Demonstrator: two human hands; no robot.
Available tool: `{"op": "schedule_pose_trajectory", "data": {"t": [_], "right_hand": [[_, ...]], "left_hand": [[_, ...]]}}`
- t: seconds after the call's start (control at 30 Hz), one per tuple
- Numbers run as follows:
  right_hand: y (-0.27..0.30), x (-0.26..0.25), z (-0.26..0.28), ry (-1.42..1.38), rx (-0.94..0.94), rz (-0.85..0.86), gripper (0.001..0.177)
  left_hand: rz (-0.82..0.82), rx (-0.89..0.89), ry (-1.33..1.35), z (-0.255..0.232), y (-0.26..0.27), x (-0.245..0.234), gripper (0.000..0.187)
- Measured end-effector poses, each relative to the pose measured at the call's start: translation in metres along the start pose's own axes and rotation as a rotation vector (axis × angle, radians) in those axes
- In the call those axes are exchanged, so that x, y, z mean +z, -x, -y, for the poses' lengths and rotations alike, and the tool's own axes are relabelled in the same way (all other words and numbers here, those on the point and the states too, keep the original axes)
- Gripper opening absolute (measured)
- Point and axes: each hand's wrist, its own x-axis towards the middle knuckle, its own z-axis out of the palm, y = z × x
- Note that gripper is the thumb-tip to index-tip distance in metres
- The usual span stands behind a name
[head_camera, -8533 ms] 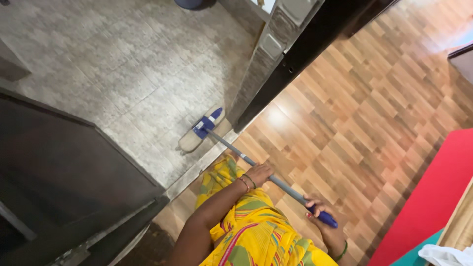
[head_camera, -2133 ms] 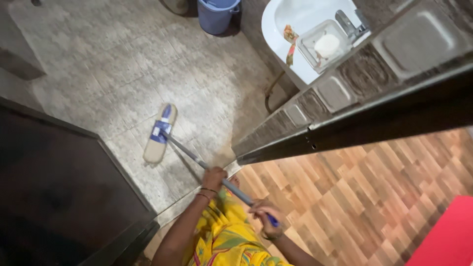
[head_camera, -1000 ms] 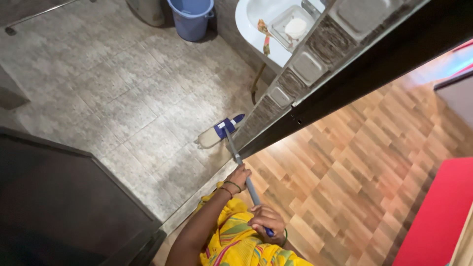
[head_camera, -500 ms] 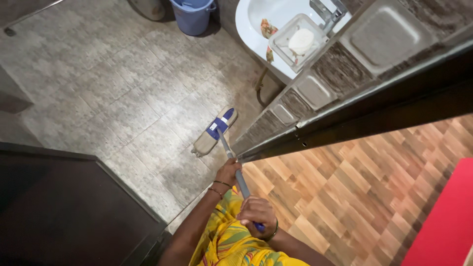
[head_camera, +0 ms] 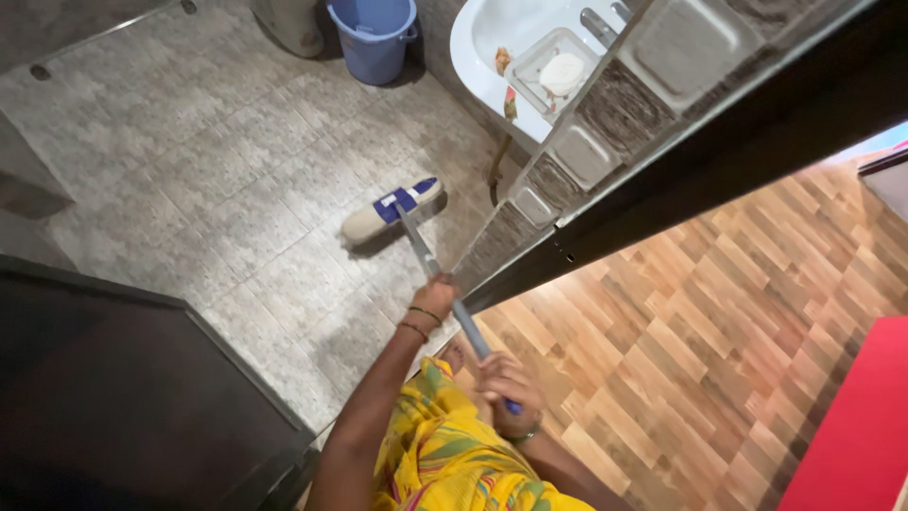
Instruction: The person mops the floor of a bathroom and the adjacent area using a mop, moving the mop head back and forth across the tiles and the wooden-style flooring.
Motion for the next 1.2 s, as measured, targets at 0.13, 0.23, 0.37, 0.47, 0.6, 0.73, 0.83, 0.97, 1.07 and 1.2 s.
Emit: {"op": "schedule_pose_trajectory", "data": {"t": [0.13, 0.23, 0.37, 0.47, 0.6, 0.73, 0.83, 0.97, 1.07, 1.2], "right_hand": [[0.039, 0.037, -0.043, -0.061, 0.214, 0.061, 0.019], [0.055, 0.044, -0.066, -0.006, 0.277, 0.120, 0.011], [0.076, 0.044, -0.058, -0.005, 0.300, 0.184, 0.008], [0.089, 0.041, -0.043, 0.016, 0.260, 0.203, 0.007], [0.110, 0.024, -0.013, 0.054, 0.235, 0.330, 0.007], [0.115, 0.019, 0.000, -0.054, 0.237, 0.415, 0.006], [0.108, 0.020, -0.012, -0.050, 0.208, 0.332, 0.003], [0.097, 0.026, -0.044, -0.031, 0.218, 0.310, 0.005], [0.079, 0.042, -0.085, 0.042, 0.218, 0.342, 0.011], [0.028, 0.055, -0.152, 0.058, 0.212, 0.324, 0.010]], "left_hand": [[-0.050, -0.030, 0.089, 0.026, 0.002, -0.009, 0.027], [0.016, -0.665, 0.787, 0.026, 0.011, -0.005, 0.061], [-0.051, -0.751, 0.953, 0.014, 0.035, -0.001, 0.072], [-0.115, -0.604, 0.870, -0.001, 0.062, -0.004, 0.063], [-0.200, -0.405, 0.682, -0.027, 0.101, -0.006, 0.049], [-0.440, -0.322, 0.811, -0.044, 0.112, 0.010, 0.034], [-0.308, -0.873, 1.796, -0.038, 0.098, 0.027, 0.045], [-0.310, -0.384, 0.577, -0.004, 0.067, 0.020, 0.035], [-0.222, -0.673, 1.016, 0.019, 0.026, -0.001, 0.043], [-0.151, -0.288, 0.140, 0.053, -0.030, -0.036, 0.047]]}}
